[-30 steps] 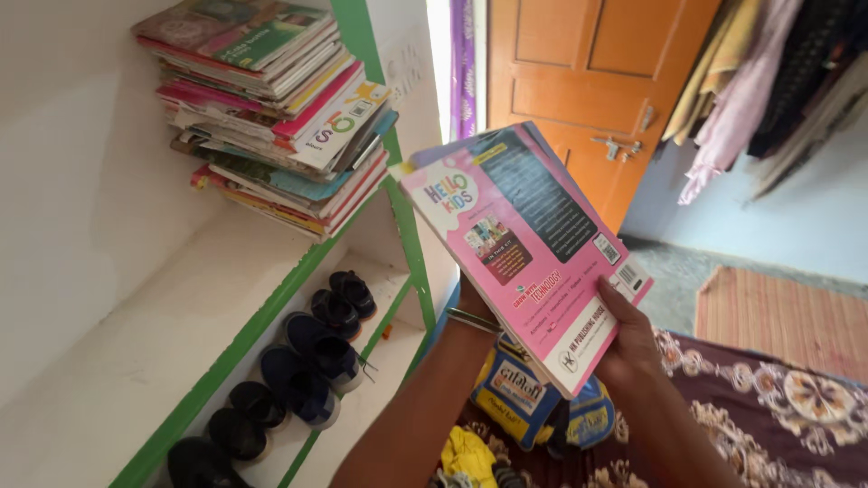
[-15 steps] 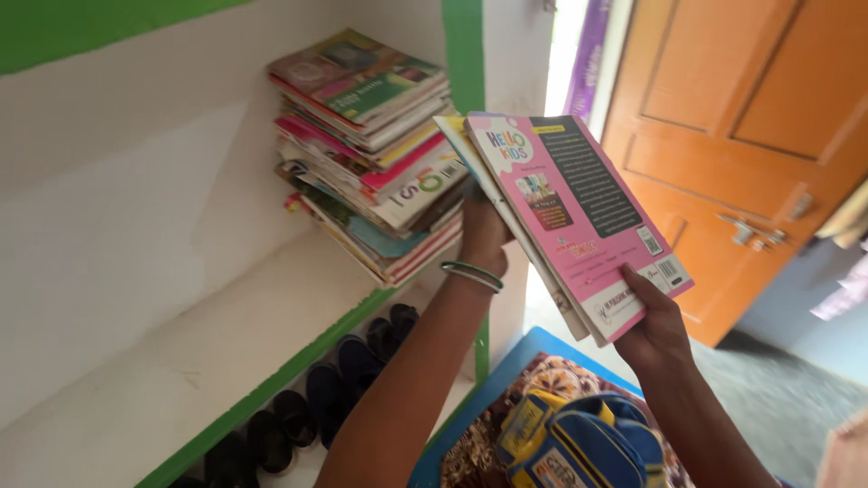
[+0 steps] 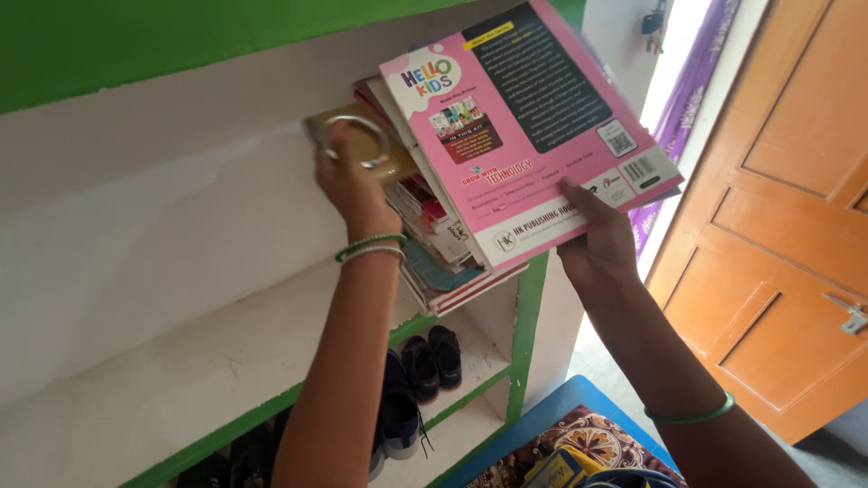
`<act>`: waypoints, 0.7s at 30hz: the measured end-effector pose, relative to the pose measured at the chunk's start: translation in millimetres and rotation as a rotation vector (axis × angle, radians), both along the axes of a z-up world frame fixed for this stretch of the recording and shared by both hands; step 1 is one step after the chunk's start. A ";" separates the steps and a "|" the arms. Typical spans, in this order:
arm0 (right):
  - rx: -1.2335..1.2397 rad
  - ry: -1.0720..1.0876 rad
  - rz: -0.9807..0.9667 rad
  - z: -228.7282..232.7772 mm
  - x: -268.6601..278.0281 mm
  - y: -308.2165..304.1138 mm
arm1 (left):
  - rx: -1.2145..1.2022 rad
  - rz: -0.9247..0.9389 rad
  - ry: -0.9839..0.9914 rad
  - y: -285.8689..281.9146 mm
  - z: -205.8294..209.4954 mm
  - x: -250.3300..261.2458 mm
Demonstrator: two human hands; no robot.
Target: The person picks up books and notebooks from a bed, places them on a wall shelf, and then picks up blue and yellow school bags, placing them on the same shelf. The person handles items one at a time and arranges them neatly.
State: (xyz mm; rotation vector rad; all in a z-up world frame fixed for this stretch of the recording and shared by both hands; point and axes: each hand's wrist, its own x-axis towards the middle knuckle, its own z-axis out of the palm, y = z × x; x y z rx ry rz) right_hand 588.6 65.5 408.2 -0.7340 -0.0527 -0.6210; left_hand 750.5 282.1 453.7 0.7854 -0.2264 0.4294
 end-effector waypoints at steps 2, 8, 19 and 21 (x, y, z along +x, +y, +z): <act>-0.049 -0.027 -0.064 3.8 1.9 18.0 | -0.050 0.129 0.011 11.1 -2.8 10.7; -0.135 -0.052 -0.075 -10.7 2.4 57.6 | -0.197 -0.002 0.108 17.3 -16.7 26.4; -0.094 0.237 0.008 30.0 130.5 -16.7 | -0.041 0.335 -0.113 17.5 -0.9 41.0; -0.141 0.224 -0.039 36.7 147.3 -18.4 | -0.066 0.267 -0.113 20.4 6.3 47.5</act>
